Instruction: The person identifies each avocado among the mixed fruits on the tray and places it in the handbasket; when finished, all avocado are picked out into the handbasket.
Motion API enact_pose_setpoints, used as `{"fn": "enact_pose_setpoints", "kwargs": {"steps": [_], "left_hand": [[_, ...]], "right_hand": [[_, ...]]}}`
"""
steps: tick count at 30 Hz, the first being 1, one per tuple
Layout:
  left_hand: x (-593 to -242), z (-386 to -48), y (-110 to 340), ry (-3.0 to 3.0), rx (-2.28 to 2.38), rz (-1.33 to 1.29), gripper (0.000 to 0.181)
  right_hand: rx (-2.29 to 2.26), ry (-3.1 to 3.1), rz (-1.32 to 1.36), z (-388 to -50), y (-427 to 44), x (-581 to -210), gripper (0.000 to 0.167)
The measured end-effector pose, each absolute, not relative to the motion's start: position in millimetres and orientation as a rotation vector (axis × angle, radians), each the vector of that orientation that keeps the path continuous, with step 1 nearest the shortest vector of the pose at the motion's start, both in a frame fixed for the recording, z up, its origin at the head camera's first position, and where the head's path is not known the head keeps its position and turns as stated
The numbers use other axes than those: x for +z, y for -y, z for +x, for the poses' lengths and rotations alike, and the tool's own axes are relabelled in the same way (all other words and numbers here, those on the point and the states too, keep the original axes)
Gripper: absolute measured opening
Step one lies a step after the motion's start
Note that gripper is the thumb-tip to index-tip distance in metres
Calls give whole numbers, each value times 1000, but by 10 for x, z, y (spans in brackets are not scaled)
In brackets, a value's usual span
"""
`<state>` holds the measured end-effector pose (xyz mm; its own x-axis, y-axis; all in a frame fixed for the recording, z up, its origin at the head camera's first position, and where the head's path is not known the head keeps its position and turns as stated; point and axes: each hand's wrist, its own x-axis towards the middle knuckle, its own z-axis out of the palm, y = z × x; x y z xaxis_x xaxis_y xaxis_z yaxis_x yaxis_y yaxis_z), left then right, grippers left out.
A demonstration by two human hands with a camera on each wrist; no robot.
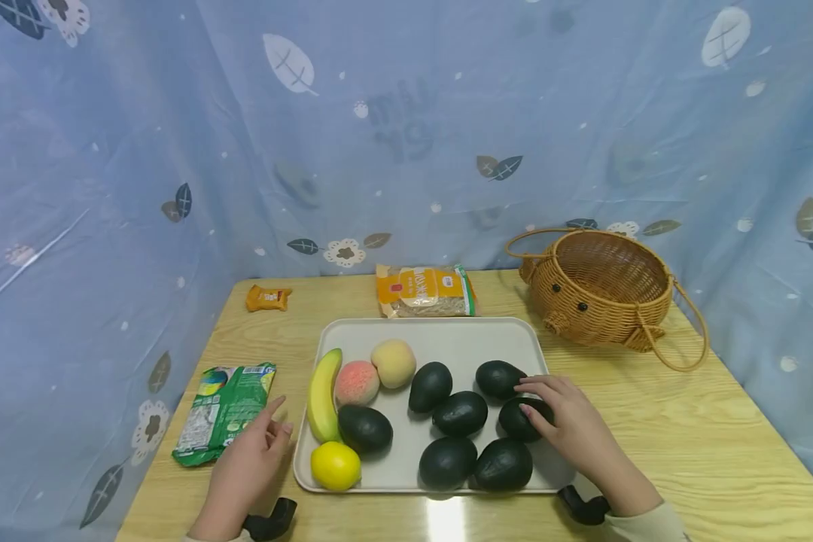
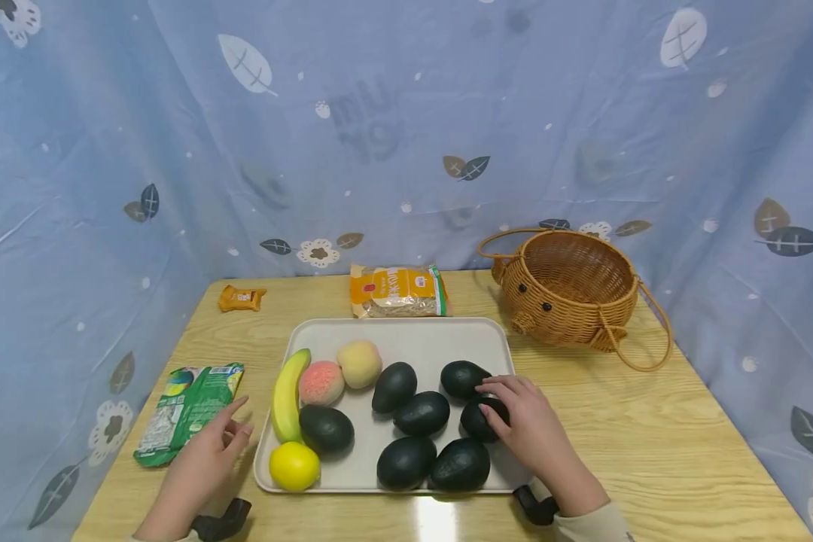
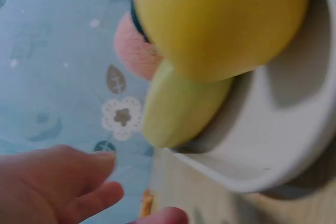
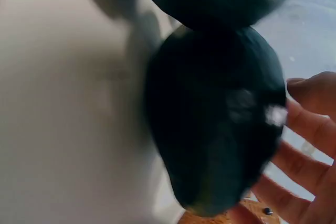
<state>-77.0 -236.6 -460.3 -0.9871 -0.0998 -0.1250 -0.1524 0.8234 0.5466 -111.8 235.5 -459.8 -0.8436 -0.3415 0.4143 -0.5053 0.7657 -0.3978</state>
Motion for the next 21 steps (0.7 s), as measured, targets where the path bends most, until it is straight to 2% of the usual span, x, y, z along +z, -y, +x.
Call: {"fn": "enact_pose_setpoints", "kwargs": {"steps": [7, 14, 21], "left_hand": [[-4758, -764, 2285, -2889, 841, -150, 49], [-4739, -993, 2322, -2926, 768, -33, 48], [-4753, -1250, 2320, -2815, 850, 27, 59]], "right_hand": [[890, 2720, 550, -1100, -2317, -4696, 24], [987, 2813, 576, -1082, -2320, -4710, 39], [1001, 2836, 545, -1021, -2339, -4783, 46]]}}
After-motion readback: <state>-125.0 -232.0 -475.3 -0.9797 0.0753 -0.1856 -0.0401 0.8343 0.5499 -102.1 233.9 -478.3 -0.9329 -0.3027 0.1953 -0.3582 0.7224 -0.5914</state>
